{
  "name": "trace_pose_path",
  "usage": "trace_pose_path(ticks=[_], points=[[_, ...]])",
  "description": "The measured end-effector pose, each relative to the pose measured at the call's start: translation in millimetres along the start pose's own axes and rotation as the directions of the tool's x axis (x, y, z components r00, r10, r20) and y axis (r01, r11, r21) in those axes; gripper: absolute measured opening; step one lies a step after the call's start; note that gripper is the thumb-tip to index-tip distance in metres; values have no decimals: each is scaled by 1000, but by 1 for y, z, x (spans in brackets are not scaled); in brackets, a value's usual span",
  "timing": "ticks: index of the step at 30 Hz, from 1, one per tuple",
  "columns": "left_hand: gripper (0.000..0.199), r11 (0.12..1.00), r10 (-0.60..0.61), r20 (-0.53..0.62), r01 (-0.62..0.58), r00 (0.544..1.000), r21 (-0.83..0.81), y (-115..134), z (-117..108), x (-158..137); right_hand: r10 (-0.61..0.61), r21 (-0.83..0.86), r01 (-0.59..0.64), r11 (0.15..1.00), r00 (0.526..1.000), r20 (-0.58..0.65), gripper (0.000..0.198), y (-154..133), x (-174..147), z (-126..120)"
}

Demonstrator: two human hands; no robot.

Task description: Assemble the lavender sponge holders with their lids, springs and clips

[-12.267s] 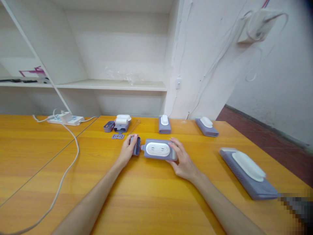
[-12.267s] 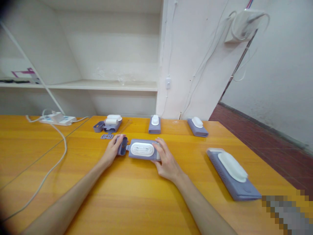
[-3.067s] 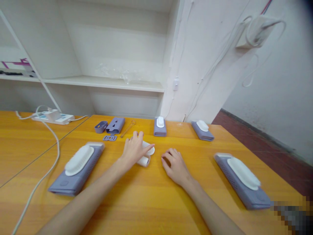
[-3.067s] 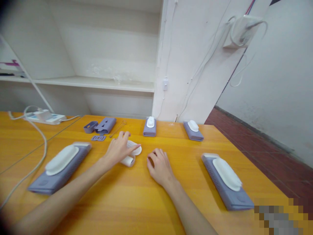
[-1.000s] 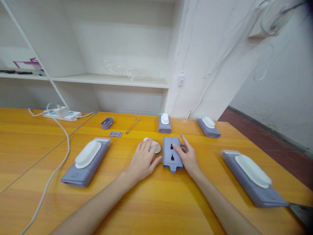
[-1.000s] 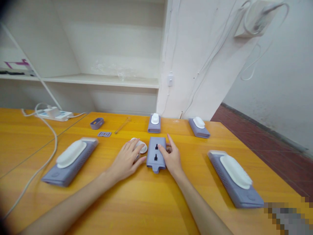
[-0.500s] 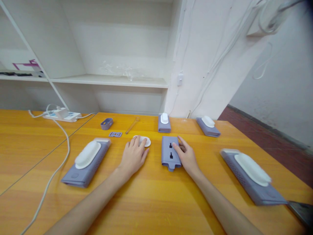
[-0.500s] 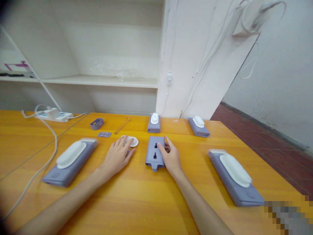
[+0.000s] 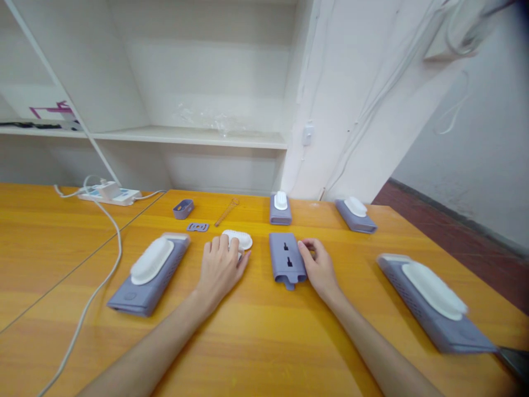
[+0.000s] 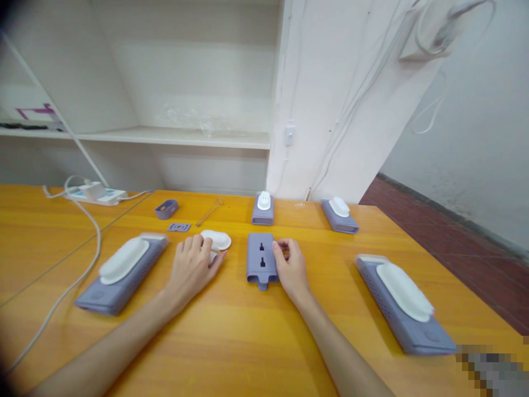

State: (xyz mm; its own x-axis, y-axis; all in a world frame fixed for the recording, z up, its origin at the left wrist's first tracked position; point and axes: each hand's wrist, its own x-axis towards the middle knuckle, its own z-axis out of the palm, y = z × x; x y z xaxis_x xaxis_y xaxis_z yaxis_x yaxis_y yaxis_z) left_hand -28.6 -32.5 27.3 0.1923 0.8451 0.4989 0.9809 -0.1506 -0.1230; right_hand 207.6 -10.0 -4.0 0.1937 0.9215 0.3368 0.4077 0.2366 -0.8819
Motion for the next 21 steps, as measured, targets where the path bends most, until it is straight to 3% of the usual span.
trace_pose_path(ticks=[10, 21], points=[[27, 995, 99, -12, -99, 995, 17, 0, 2, -2, -189, -144, 194, 970, 981, 44, 41, -14, -6, -4], [18, 958, 274, -77, -279, 959, -59, 0, 10, -5, -311, -261, 375, 890, 915, 256, 36, -18, -16, -4]])
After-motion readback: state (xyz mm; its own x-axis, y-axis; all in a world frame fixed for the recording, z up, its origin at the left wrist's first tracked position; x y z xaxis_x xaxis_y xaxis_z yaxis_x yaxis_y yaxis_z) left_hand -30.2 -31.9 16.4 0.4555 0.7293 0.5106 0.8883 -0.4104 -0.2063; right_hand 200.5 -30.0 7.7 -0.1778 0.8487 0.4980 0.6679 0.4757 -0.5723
